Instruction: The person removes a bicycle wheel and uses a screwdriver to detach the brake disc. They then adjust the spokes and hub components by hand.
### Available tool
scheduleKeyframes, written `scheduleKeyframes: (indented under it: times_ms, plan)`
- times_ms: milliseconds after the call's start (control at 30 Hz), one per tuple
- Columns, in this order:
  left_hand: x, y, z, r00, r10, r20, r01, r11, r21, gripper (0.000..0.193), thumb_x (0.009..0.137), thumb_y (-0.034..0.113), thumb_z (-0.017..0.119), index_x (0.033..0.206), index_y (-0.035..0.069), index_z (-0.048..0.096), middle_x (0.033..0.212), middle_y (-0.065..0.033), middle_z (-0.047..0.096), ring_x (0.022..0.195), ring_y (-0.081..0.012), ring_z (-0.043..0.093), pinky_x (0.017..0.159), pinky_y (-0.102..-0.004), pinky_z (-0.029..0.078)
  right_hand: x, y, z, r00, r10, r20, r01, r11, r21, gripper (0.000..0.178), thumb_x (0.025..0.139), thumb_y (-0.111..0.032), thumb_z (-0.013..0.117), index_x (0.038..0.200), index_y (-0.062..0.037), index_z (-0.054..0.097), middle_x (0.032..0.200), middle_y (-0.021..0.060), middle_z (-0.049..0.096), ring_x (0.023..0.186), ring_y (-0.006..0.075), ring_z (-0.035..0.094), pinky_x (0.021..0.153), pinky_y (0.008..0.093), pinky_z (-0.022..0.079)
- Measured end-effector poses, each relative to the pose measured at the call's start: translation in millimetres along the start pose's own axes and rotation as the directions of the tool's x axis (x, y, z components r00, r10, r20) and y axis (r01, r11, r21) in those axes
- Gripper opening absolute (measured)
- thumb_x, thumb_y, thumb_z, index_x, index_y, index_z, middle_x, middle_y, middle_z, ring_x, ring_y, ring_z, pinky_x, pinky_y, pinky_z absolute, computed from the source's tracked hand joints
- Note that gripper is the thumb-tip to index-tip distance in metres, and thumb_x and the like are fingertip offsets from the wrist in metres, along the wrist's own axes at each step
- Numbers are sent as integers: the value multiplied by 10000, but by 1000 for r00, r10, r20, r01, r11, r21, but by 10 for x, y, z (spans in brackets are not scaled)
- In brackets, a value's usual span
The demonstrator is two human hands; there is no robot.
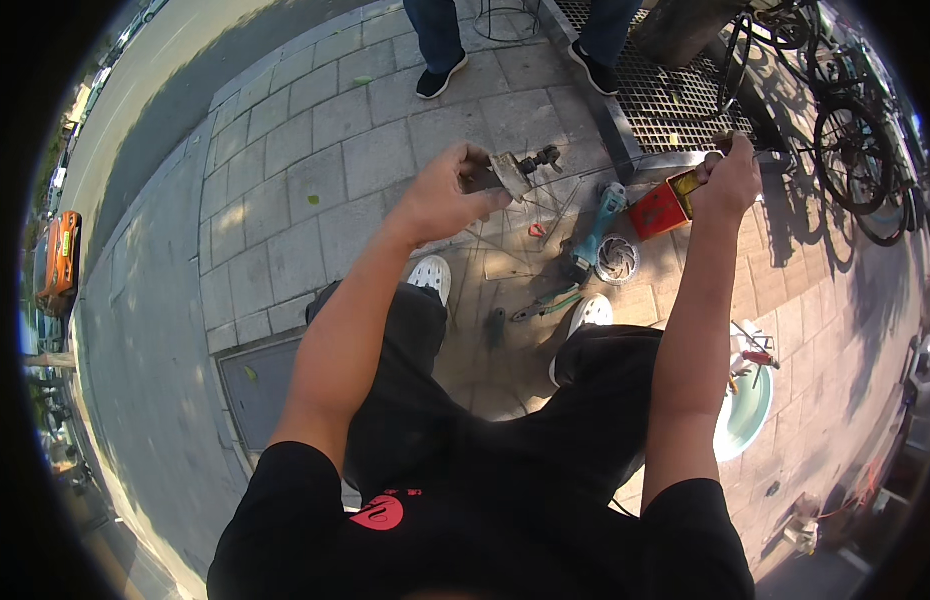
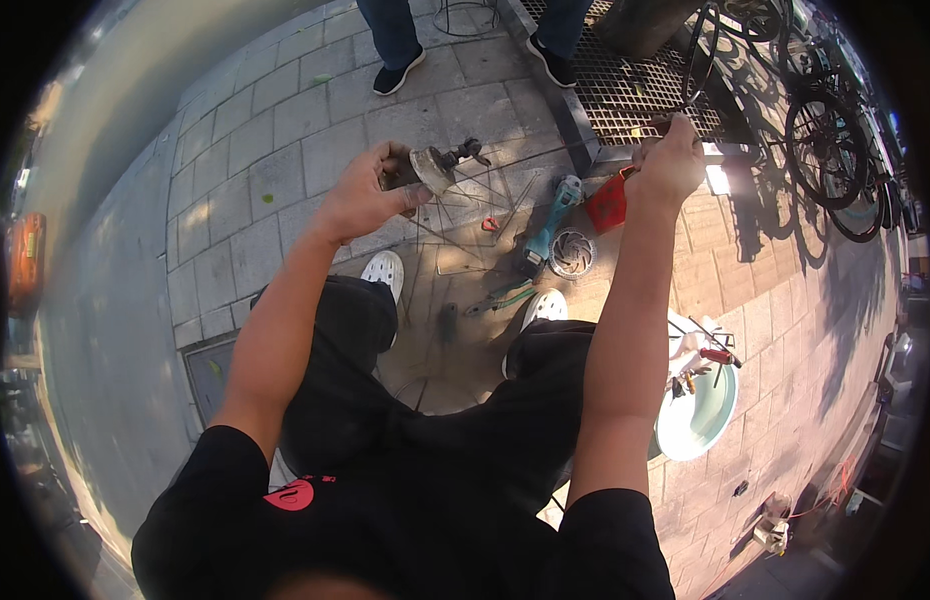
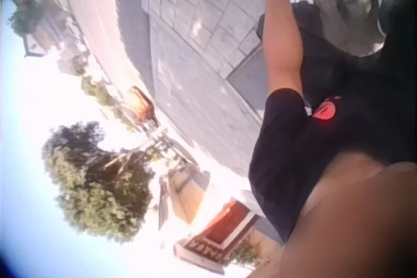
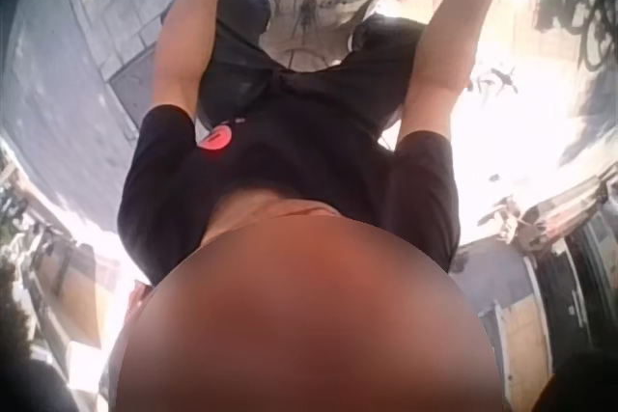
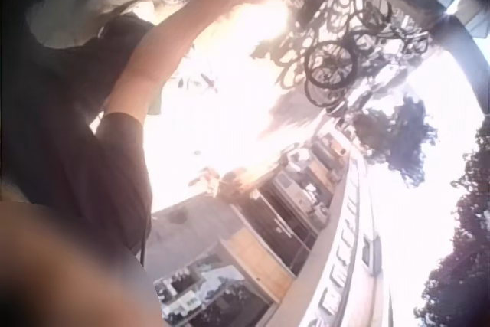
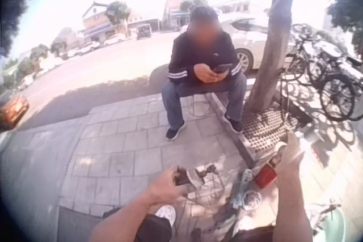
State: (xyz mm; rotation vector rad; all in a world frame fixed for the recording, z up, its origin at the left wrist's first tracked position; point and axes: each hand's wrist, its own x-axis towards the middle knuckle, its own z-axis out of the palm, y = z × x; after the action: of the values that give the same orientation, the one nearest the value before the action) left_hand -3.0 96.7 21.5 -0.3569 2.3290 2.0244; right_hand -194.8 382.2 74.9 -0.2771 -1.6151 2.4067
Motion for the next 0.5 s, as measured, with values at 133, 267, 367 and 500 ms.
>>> scheduleKeyframes:
  times_ms: [133,267,367,500]
  plan:
    - [105,-25,-131,980,44,-193,-81,980,-184,553,866,127,855,1286,-44,539,1075,-134,683,900,-173,673,774,-332,590,-246,262,-13,985,67,159,-32,976,-215,173,972,-195,654,922,-34,613,781,66,673,491,46,427,421,240,319]
    - [170,15,-227,950,24,-310,-144,917,-372,555,877,123,851,1295,-59,534,1096,-141,689,896,-172,692,798,-314,610,-637,783,9,917,98,387,128,846,-518,312,996,-274,615,1007,34,665,820,57,698,664,81,588,607,275,478]
    - [115,131,-182,950,8,-313,-160,873,-461,567,869,96,849,1305,-69,527,1127,-149,691,907,-188,706,801,-314,613,-912,792,-1,764,494,415,-87,716,-693,297,1023,-287,639,1059,6,674,862,58,712,648,78,617,565,244,482]
    - [137,132,-132,980,65,-190,-152,859,-488,564,861,57,840,1311,-65,523,1139,-152,692,948,-200,718,816,-324,623,-680,1062,-239,774,181,607,457,504,-733,337,1020,-304,647,1099,17,710,885,62,720,699,98,668,615,255,516]
